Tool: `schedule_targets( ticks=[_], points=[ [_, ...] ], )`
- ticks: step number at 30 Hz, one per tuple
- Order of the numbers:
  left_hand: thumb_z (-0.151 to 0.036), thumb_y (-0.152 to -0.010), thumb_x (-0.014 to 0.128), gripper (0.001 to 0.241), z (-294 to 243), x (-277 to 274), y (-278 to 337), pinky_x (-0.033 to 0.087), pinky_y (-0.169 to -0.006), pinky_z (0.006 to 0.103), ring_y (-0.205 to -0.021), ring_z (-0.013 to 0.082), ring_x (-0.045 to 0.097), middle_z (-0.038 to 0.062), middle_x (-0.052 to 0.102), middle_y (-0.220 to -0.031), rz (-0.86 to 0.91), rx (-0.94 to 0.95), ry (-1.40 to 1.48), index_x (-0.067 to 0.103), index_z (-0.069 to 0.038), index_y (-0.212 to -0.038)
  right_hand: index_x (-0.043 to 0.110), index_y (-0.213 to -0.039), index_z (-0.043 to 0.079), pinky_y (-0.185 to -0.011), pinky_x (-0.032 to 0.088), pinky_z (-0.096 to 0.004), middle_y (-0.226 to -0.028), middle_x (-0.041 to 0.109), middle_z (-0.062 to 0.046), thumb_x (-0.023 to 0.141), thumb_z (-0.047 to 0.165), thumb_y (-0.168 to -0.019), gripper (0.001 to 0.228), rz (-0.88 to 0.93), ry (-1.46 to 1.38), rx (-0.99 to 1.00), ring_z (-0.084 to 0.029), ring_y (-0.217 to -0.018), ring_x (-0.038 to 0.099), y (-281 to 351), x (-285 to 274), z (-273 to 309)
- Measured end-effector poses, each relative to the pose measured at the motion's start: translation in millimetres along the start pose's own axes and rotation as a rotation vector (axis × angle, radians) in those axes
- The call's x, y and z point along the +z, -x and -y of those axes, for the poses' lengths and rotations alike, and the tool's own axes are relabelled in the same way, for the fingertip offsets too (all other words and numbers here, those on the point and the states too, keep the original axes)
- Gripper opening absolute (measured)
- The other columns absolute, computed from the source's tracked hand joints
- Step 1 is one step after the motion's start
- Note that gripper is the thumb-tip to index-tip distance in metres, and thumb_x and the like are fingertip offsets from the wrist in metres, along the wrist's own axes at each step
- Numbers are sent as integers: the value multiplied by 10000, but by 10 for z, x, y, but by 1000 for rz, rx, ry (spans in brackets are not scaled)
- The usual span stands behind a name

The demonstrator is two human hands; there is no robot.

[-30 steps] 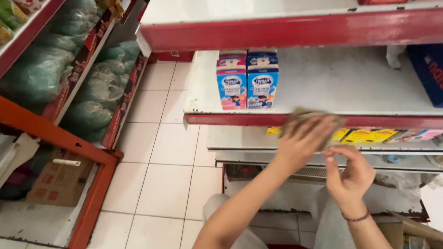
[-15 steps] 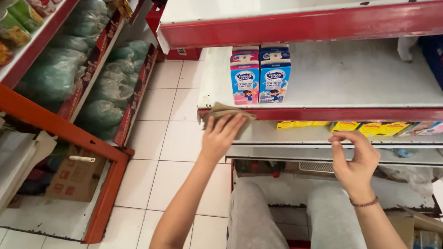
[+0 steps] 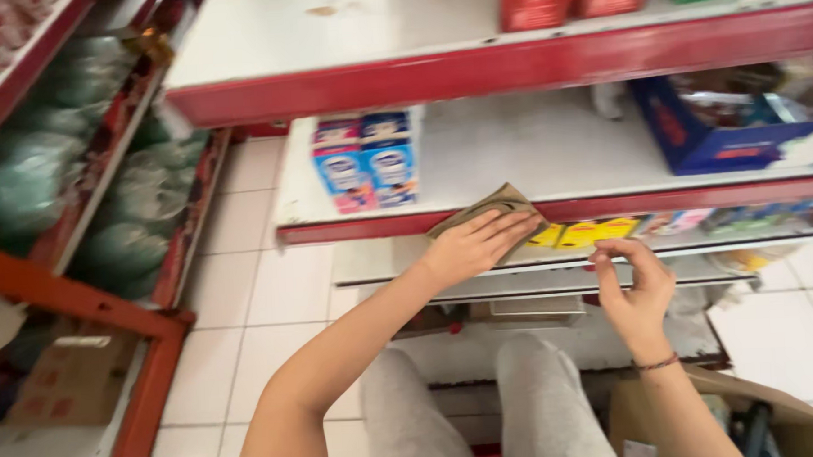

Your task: The person sits on a low stool in a store aisle, wipes a shelf with a cloth, and then restocks it with milk cartons from a cardboard box. They use a barcode scanner to scan each carton before placing it on the shelf.

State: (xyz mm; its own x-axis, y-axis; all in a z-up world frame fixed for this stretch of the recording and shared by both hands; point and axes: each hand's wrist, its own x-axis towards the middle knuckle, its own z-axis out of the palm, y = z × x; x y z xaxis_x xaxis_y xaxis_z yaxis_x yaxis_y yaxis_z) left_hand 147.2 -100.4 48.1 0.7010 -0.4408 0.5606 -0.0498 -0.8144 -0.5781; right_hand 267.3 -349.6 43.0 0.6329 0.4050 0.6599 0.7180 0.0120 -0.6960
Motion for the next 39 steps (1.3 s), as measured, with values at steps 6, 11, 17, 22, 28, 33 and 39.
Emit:
schedule_targets(
  ticks=[6,11,17,22,28,33,39],
  points=[
    [-232,-1036,509,621,-524,435,-1076,160,-1310,398,-1555,172,322,63,392,-1666,-54,121,-110,412,-23,-1613,656,-1091,-45,-863,517,-250,-967,684,-83,619,-48,-987,110,-96,-89,108,-129,-883,684,-177,-629,-404],
    [-242,-1000,492,637,-1052,821,-1977,175,-1295,396,-1541,220,332,86,388,-1658,-33,193,-80,417,1,-1584,658,-1087,-46,-869,525,-255,-962,690,-83,615,-77,-996,106,-212,-7,117,-136,-895,687,-351,-1186,-761],
    [-256,-993,472,621,-1628,1204,-2955,176,-1283,414,-1539,263,318,155,376,-1642,4,262,-17,449,58,-1528,646,-1082,-46,-854,535,-255,-974,690,-72,596,-87,-998,106,-355,-44,168,-130,-903,678,-521,-1828,-1174],
    [-279,-1007,445,615,-2088,1542,-3697,178,-1278,421,-1529,281,330,184,390,-1624,-24,273,-21,469,85,-1503,655,-1085,-56,-851,530,-251,-962,686,-80,584,-110,-966,148,-407,75,205,-131,-904,672,-570,-2375,-1504],
    [-248,-960,461,627,-2691,1868,-4716,194,-1284,386,-1517,257,352,193,432,-1597,-79,172,61,488,95,-1484,666,-1071,-50,-817,524,-244,-922,692,-81,587,-107,-959,148,-469,128,286,-122,-878,671,-539,-2782,-1820],
    [-246,-936,472,603,-2945,2045,-5156,209,-1274,386,-1491,268,384,203,483,-1555,-121,191,60,537,99,-1427,670,-1061,-48,-802,526,-245,-888,690,-74,594,-98,-949,144,-514,136,355,-118,-850,676,-408,-2903,-1988],
    [-221,-970,498,559,-2871,1959,-5006,214,-1282,423,-1476,305,419,235,516,-1510,-85,176,215,570,102,-1419,674,-1041,-40,-804,535,-247,-902,693,-66,585,-91,-928,153,-463,121,353,-118,-859,691,-309,-2808,-1896]
  ],
)
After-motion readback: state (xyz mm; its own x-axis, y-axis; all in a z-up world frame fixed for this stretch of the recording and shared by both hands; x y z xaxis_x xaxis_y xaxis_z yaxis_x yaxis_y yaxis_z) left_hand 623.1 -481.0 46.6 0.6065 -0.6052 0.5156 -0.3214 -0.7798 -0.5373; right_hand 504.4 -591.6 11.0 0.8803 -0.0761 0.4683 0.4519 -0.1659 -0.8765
